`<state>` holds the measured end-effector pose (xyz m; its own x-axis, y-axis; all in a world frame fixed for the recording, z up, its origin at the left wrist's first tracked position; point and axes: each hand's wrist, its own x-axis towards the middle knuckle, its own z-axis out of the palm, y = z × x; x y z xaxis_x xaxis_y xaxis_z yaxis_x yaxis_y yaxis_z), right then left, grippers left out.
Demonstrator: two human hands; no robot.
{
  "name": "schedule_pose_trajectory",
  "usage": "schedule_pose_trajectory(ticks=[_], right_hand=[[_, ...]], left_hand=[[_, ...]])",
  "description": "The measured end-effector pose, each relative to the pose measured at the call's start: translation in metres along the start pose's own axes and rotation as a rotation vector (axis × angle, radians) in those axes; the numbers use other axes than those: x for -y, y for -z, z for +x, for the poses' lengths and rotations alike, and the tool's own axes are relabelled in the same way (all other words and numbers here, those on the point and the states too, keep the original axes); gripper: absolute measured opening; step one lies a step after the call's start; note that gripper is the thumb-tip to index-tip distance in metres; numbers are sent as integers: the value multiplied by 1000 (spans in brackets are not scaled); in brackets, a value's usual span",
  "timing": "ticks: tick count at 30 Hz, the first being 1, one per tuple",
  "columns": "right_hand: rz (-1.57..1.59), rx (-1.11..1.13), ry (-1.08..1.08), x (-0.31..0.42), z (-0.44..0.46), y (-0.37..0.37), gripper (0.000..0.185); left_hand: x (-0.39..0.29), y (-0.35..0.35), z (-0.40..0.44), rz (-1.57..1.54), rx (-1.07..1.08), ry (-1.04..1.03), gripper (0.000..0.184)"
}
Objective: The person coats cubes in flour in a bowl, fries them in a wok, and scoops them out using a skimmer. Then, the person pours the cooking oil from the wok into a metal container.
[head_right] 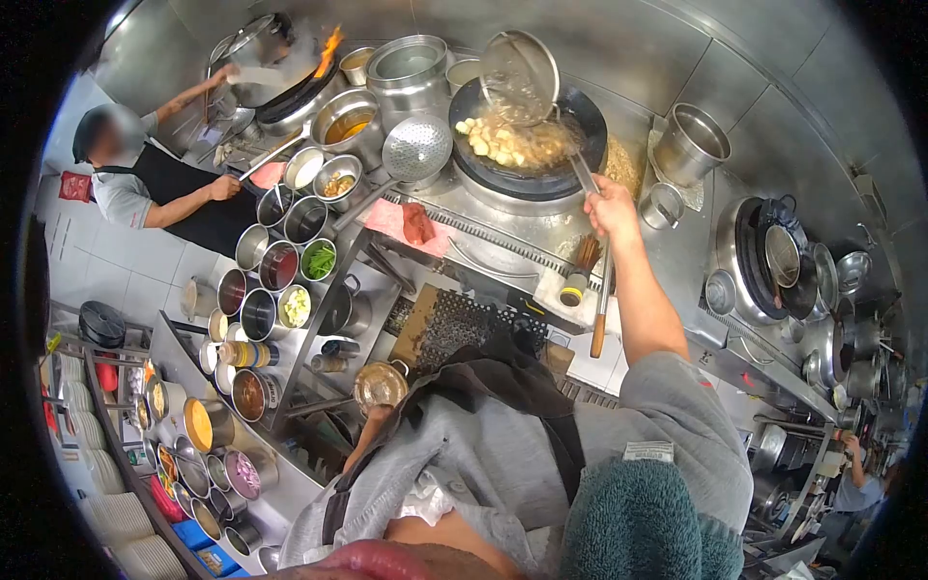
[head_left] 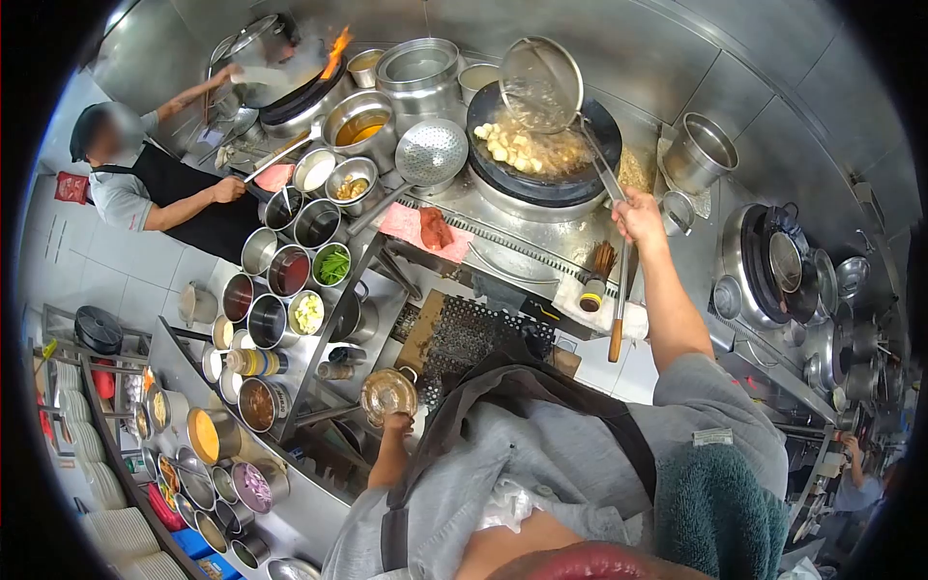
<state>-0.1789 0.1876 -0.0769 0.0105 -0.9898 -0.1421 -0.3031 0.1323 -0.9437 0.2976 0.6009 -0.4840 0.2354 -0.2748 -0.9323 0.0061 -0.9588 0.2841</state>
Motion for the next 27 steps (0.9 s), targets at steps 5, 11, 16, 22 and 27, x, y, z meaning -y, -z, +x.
schedule_pose_trajectory(ticks=[5, 11, 16, 22, 27], right_hand=[[-374, -243, 40, -25, 30, 30, 42], [-435, -275, -161, -56, 49, 20, 11], [301, -20, -282, -76, 52, -36, 3], [503, 6, -271, -68, 98, -68, 4], [419, 14, -190, -64, 94, -22, 17]], left_hand=[[30, -8, -21, 83, 20, 51, 23], [21, -27, -29, 107, 30, 38, 31], [-31, -42, -55, 67, -18, -25, 39], [-87, -50, -110, 44, -85, -47, 46], [-57, -27, -63, 3, -14, -207, 46]])
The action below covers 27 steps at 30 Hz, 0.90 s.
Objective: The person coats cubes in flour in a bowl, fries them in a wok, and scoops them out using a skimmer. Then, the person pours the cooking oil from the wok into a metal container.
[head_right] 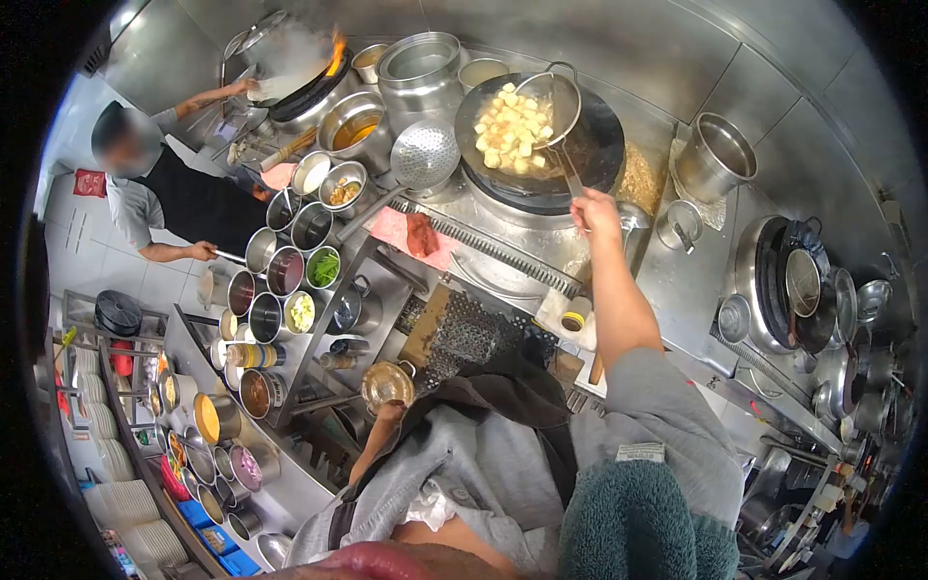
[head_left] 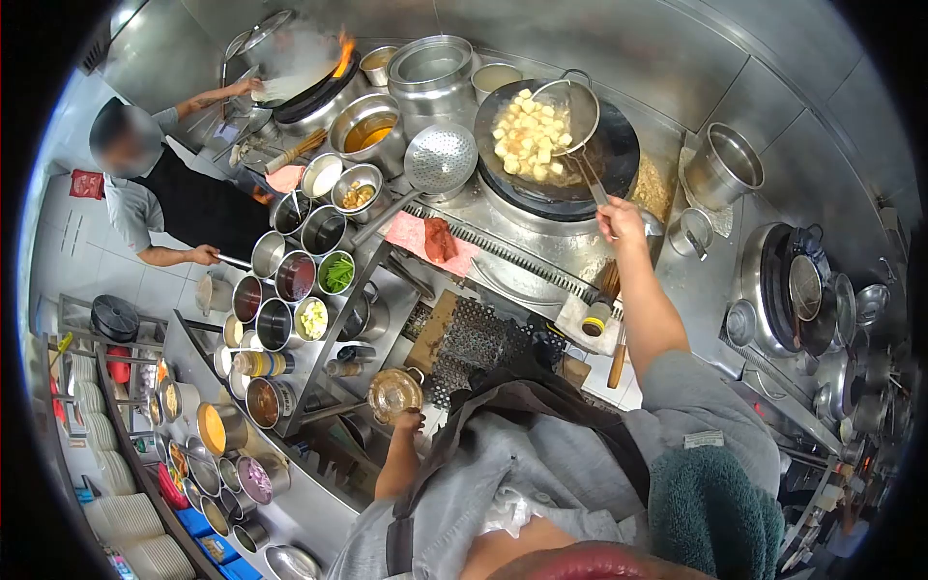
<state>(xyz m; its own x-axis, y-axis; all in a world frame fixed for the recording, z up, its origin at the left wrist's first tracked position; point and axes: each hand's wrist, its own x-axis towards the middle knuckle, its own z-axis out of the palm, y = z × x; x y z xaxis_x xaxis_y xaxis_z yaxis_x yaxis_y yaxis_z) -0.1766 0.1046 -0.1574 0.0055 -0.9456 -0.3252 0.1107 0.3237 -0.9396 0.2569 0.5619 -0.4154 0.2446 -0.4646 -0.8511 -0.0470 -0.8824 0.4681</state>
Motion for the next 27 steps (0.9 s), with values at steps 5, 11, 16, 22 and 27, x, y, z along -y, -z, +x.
schedule_pose_trajectory(ticks=[5, 11, 16, 22, 27], right_hand=[[-324, -37, 29, 26, -40, 29, 50], [-393, -79, 94, 32, -66, 29, 50], [-411, -34, 98, 39, -75, 12, 50], [-408, -127, 26, 30, -61, 5, 49], [-205, -74, 75, 3, -19, 29, 47]], left_hand=[[11, -6, 30, -46, -7, 169, 33], [-1, -15, 24, 23, -22, 188, 29], [-16, -10, 8, 45, -45, 164, 31], [30, 3, 23, 138, -79, -4, 20], [65, -6, 17, 758, -262, -120, 28]])
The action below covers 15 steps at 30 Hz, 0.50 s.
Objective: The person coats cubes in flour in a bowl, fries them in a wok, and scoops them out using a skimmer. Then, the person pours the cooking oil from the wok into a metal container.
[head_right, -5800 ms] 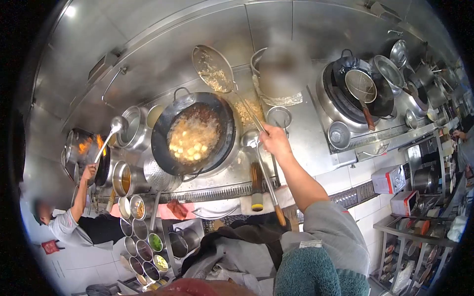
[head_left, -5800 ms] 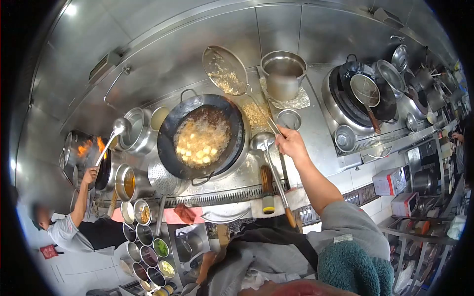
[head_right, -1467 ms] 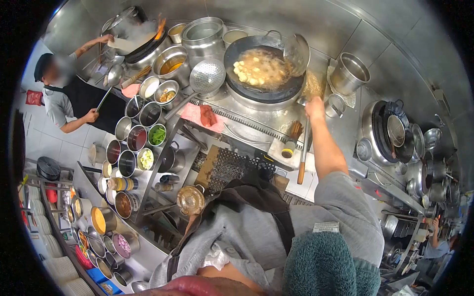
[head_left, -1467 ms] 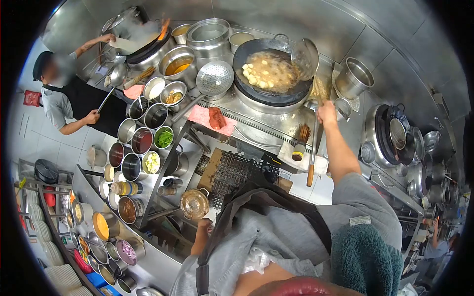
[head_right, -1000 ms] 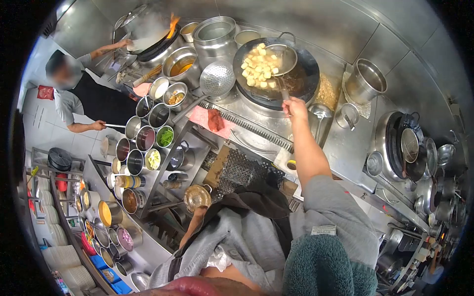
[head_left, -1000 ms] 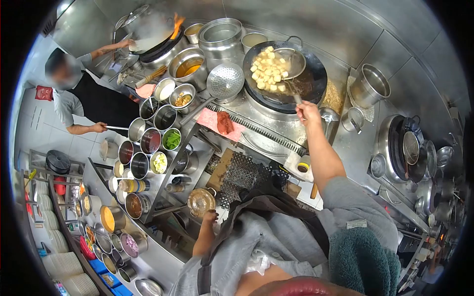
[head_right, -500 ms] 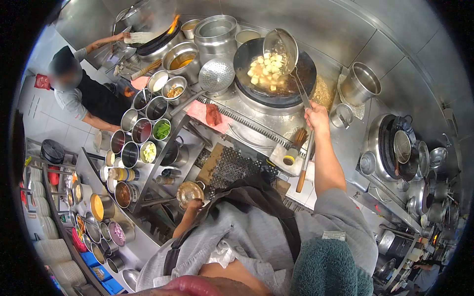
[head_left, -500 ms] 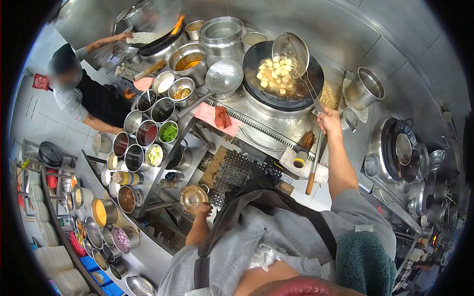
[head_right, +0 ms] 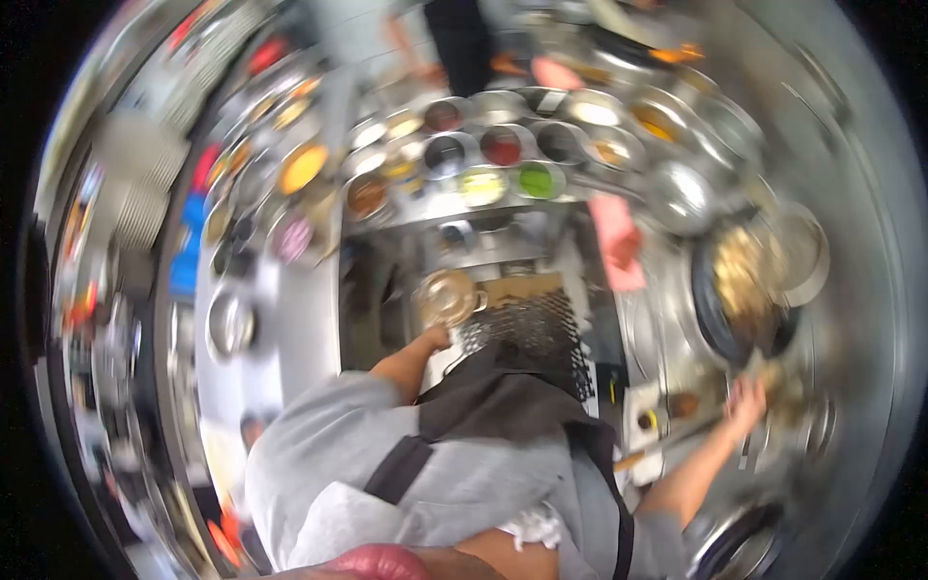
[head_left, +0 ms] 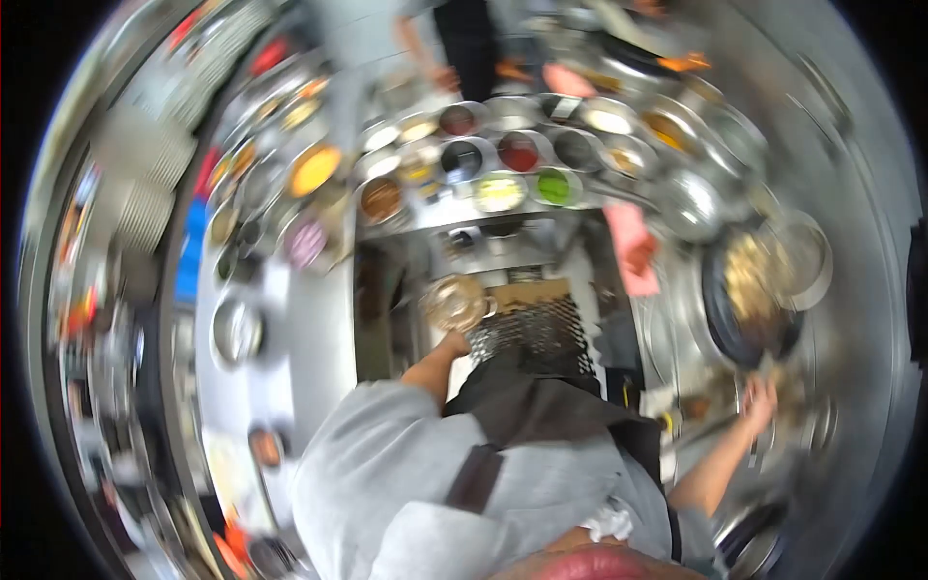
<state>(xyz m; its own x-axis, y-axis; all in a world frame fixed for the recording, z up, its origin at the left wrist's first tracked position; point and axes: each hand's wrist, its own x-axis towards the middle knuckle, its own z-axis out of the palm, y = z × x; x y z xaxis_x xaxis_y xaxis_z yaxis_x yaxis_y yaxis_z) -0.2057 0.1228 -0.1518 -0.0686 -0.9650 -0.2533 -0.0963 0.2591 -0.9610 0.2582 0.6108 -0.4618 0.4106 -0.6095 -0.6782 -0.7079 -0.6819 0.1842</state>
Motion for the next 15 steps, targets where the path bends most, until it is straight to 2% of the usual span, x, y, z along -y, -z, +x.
schedule_pose_trajectory(ticks=[1, 2, 5, 7, 9, 12, 14, 15], right_hand=[[-46, 120, 49, -2, 8, 8, 47], [-71, 28, 38, 11, -10, -7, 45], [-146, 142, 99, 18, -11, -5, 38], [-92, 65, 107, 21, -19, -7, 26], [-105, 49, 104, 23, -13, -12, 22], [-34, 63, 73, 25, -17, -5, 12], [100, 71, 107, 18, -12, 2, 7], [58, 28, 57, 33, -29, -3, 7]], left_hand=[[-7, 14, -19, -90, 45, 105, 28], [-17, 33, -42, -163, 90, 171, 29], [-12, 28, -53, -224, 51, 216, 32], [-11, 19, -54, -226, 46, 241, 32], [-18, 22, -60, -228, 60, 281, 32], [-26, 29, -64, -282, 165, 262, 30], [-9, -8, -20, -141, 266, 118, 29], [-9, -12, -14, -138, 232, 68, 26]])
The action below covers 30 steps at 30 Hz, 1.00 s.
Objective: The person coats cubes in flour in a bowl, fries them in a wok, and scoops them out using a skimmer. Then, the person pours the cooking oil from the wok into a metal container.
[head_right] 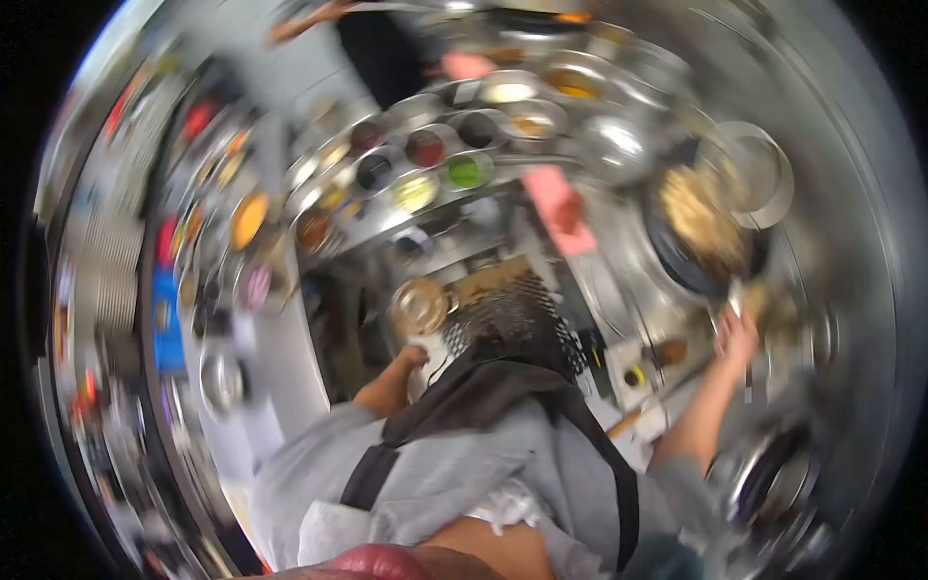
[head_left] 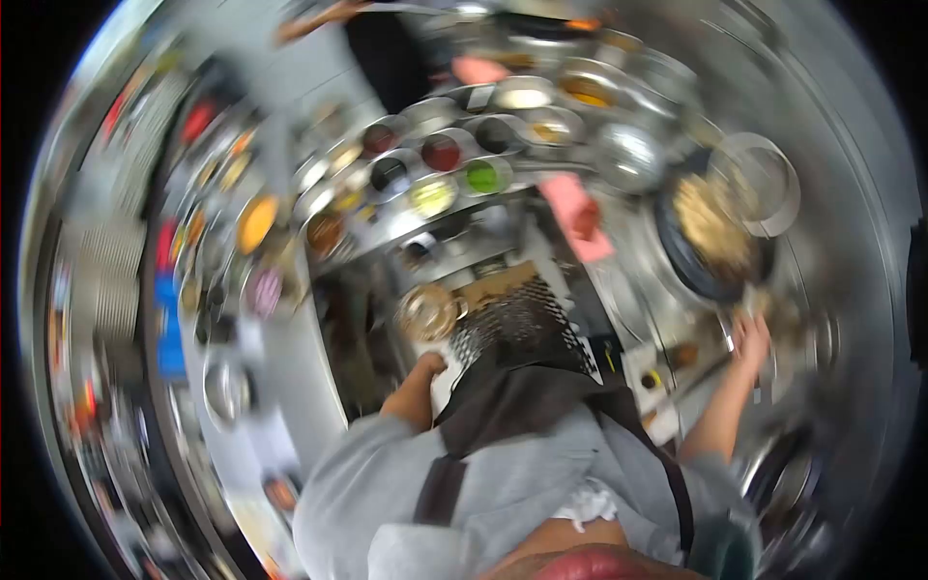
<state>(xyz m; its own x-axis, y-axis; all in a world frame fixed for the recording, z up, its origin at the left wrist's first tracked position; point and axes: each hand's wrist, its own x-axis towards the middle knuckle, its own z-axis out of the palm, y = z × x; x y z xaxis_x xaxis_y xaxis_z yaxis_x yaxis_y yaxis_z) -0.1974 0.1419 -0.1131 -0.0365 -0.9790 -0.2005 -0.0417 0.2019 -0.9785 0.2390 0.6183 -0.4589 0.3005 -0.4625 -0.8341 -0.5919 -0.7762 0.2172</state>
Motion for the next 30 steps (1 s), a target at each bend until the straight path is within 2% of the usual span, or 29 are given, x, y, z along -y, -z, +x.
schedule_pose_trajectory(ticks=[1, 2, 3, 4, 5, 6, 10, 11, 13, 14, 15, 17, 18, 19, 21, 22, 24, 25, 27, 28, 29, 30], right_hand=[[-53, -74, -34, 1, 2, 4, 8], [3, -76, -75, 20, -17, 4, 9], [27, -48, -29, 0, 4, 22, 6], [-22, -49, -65, 18, -10, 25, 7], [-35, -76, -66, 19, -7, 31, 8], [-19, -82, -23, 16, -1, 42, 15], [-35, -160, 73, 27, 11, 82, 36], [-33, -175, 59, 25, 18, 91, 36], [-280, -343, 133, 18, 33, 105, 45], [-279, -345, 118, 10, 45, 111, 45], [-577, -416, 144, -3, 59, 116, 44], [-1178, -523, 206, -22, 83, 121, 44], [-1061, -430, 23, -20, 89, 122, 43], [-1061, -410, 25, -32, 106, 134, 43], [-1138, -428, 24, -66, 147, 160, 29], [-1133, -411, 27, -60, 140, 154, 29], [-900, -548, 344, -23, 98, 145, 34], [-897, -538, 352, -11, 81, 136, 34], [-799, -360, 337, 2, 42, 118, 44], [-539, -243, 196, 2, 25, 107, 45], [-279, -128, 57, 3, 9, 94, 45], [-192, -69, 48, 1, -8, 75, 45]], left_hand=[[41, -30, 48, -168, -20, 40, 20], [31, -26, 55, 25, -16, -156, 22], [-2, -8, 36, 216, -50, -351, 26], [11, -17, 48, -24, -5, -250, 23], [-35, 30, -21, -267, 14, -146, 19], [-44, 33, -23, -331, 29, -48, 19], [-53, 34, -13, -380, 105, 51, 21], [-59, 39, -11, -389, 107, 53, 21], [-72, 51, -11, -454, 97, 26, 23], [-84, 59, -15, -563, 93, 11, 23], [-96, 66, -18, -756, 95, -8, 24], [-122, 74, -17, -942, 76, 5, 25], [-118, 63, 10, -735, 45, 36, 30], [-108, 50, 37, -530, 17, 70, 35], [-153, 84, -7, -277, -25, -71, 39], [-148, 85, -2, -283, -35, -57, 39], [-126, 76, 24, -667, 67, 34, 38], [-118, 74, 29, -677, 59, 37, 38], [-103, 65, 30, -753, 99, 0, 39], [-109, 67, 20, -585, 93, 53, 39], [-107, 62, 23, -587, 95, 45, 39], [-99, 53, 28, -469, 111, 126, 36]])
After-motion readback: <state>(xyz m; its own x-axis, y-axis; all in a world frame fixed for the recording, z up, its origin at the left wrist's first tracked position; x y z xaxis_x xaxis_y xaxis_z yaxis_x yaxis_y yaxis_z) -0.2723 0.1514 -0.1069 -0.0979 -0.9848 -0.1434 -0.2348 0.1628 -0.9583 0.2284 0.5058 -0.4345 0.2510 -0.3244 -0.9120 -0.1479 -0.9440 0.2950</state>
